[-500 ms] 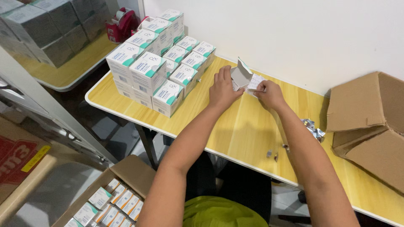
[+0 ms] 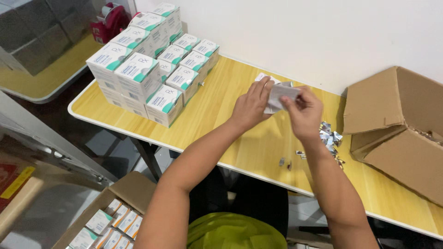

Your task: The person opens a small white box and places multiple small foil-wrapped items into it from a pile on the table. The person then closes the box and sets it aside.

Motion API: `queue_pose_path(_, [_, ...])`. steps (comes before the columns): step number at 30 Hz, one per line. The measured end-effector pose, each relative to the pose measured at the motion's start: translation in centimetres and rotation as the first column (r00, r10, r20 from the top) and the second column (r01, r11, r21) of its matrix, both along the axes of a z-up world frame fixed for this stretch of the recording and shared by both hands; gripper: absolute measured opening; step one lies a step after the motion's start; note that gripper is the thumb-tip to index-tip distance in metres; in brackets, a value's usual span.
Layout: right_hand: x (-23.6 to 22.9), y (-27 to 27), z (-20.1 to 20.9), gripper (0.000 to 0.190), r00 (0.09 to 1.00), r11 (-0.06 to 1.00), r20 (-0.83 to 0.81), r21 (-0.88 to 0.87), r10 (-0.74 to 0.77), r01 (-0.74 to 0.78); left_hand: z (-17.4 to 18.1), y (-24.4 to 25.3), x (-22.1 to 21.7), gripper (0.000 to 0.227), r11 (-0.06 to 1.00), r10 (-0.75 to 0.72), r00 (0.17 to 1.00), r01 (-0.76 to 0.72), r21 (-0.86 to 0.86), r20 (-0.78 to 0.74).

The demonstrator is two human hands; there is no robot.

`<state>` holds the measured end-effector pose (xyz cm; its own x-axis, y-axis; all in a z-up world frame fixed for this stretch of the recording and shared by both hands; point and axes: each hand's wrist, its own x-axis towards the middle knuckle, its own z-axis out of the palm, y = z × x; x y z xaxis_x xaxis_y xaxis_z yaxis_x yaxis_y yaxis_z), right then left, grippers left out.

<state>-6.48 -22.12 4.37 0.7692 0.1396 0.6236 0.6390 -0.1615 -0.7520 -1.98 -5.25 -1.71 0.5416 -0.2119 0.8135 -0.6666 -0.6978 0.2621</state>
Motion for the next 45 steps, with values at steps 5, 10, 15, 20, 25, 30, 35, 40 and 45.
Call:
queue_pose_path(5, [2.6, -1.1, -1.3, 0.008, 0.980, 0.976, 0.087, -0.111, -0.178, 0.187, 0.4, 0.2, -0.2, 0.091, 0.999, 0.018, 0.999, -0.020, -0.048, -0.028])
queue_pose_path(10, [3.5, -2.8, -1.6, 0.019, 0.977, 0.968, 0.163, -0.184, -0.140, 0.169, 0.6, 0.4, -0.3, 0.095, 0.999, 0.013, 0.996, -0.017, -0.049, -0.084])
queue_pose_path(15, [4.6, -3.7, -2.1, 0.025, 0.997, 0.927, 0.080, -0.375, 0.003, 0.028, 0.7, 0.7, -0.2, 0.095, 0.998, 0.018, 0.997, -0.023, -0.064, -0.072])
queue_pose_path(20, [6.0, -4.3, -3.7, 0.018, 0.985, 0.965, -0.172, -0.259, 0.000, -0.045, 0.5, 0.9, 0.0, 0.091, 1.000, 0.024, 0.999, -0.024, -0.003, -0.042])
queue_pose_path(25, [6.8, -3.3, -5.6, 0.013, 0.975, 0.992, -0.195, -0.051, 0.104, -0.116, 0.2, 0.5, -0.2, 0.089, 0.999, -0.014, 0.999, 0.016, 0.042, -0.044])
queue_pose_path(30, [6.1, -1.5, -6.6, 0.016, 0.994, 0.971, -0.104, -0.235, 0.022, -0.046, -0.4, 0.3, 0.0, 0.092, 0.997, -0.060, 0.998, 0.061, 0.050, -0.015])
queue_pose_path(35, [5.5, -1.4, -6.5, 0.017, 0.997, 0.854, 0.028, -0.514, -0.075, 0.079, -1.5, -0.2, 0.8, 0.094, 0.985, -0.032, 0.998, 0.021, 0.172, 0.062])
queue_pose_path(40, [5.8, -1.3, -6.3, 0.018, 0.964, 0.726, 0.267, -0.665, 0.009, 0.177, -2.0, -0.4, 1.0, 0.094, 0.979, -0.015, 0.997, -0.001, 0.205, 0.077])
queue_pose_path(45, [5.4, -1.3, -5.9, 0.021, 0.976, 0.801, 0.218, -0.586, 0.015, 0.119, -1.8, -0.6, 0.8, 0.100, 0.978, -0.010, 1.000, 0.005, 0.208, 0.024])
